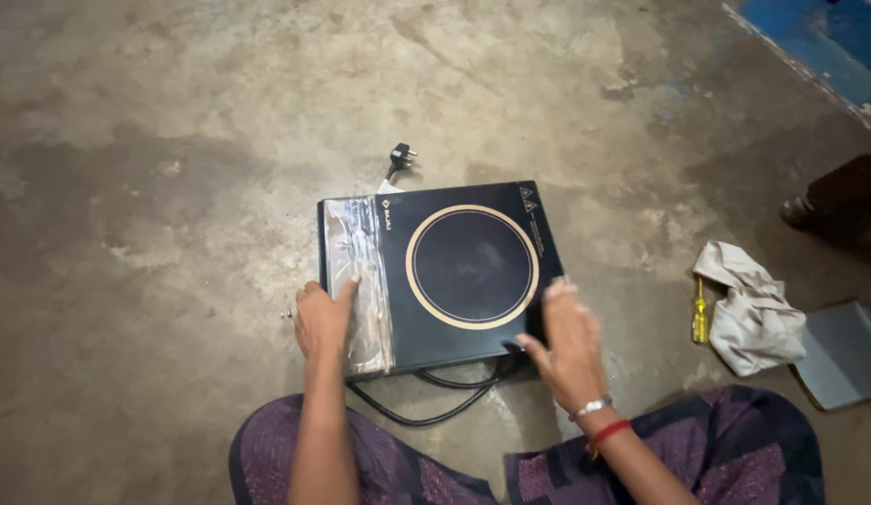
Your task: The person sits on the floor and uses a screwdriver to remove screws from the back of a black induction cooktop. They turn the device over to access different sides and continue unscrewing the casing.
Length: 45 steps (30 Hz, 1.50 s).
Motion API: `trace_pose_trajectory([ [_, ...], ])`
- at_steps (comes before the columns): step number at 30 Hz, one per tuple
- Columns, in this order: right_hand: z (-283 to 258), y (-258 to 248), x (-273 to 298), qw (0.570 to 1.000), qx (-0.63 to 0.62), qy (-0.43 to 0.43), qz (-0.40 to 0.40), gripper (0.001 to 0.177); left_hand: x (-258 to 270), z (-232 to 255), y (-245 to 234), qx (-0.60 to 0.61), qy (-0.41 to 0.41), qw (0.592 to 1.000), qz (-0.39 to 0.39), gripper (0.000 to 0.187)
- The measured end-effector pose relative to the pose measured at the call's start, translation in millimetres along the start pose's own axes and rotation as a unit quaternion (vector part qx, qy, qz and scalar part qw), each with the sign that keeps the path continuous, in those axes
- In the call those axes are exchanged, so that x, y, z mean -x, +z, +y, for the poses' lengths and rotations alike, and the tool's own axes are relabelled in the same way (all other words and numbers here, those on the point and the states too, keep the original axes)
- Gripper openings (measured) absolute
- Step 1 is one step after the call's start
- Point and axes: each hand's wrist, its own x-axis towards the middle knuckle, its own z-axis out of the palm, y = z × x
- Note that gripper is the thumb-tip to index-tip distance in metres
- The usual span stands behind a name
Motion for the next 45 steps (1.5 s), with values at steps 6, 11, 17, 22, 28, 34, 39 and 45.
trace_pose_trajectory([
  [6,15.9,0.7,3.2,0.995,-0.055,0.005,-0.080,0.077,2.5,1.3,5.8,-0.028,-0.011,0.999,0.013,0.071],
  [11,59.7,27.5,11.5,0.801,-0.407,0.439,-0.027,0.060,30.8,27.2,12.2,-0.027,0.143,0.974,0.172,0.089],
  [17,73.6,29.0,5.0,0.670,-0.519,0.523,-0.093,0.043,145.2,100.0,39.2,-0.064,0.497,0.859,-0.108,0.118],
  [22,81.4,-19.4,-37.3,0.701,-0.572,0.417,-0.087,0.043,133.0,129.4,35.1,-0.159,0.561,0.809,0.074,0.088],
  [28,89.7,-56.0,-84.2,0.694,-0.592,0.390,-0.127,0.037,106.4,173.1,23.9,-0.184,0.584,0.789,0.045,0.060],
  [34,110.3,-57.2,-94.6,0.685,-0.619,0.368,-0.111,0.038,87.7,204.7,13.1,-0.166,0.579,0.798,0.019,0.056],
  [39,100.5,-57.5,-77.5,0.671,-0.627,0.384,-0.096,0.037,83.0,231.4,-32.2,-0.156,0.586,0.794,-0.052,0.056],
  [45,101.0,-69.2,-52.9,0.685,-0.640,0.340,-0.076,0.040,65.9,279.2,-65.7,-0.130,0.520,0.828,-0.166,0.063],
])
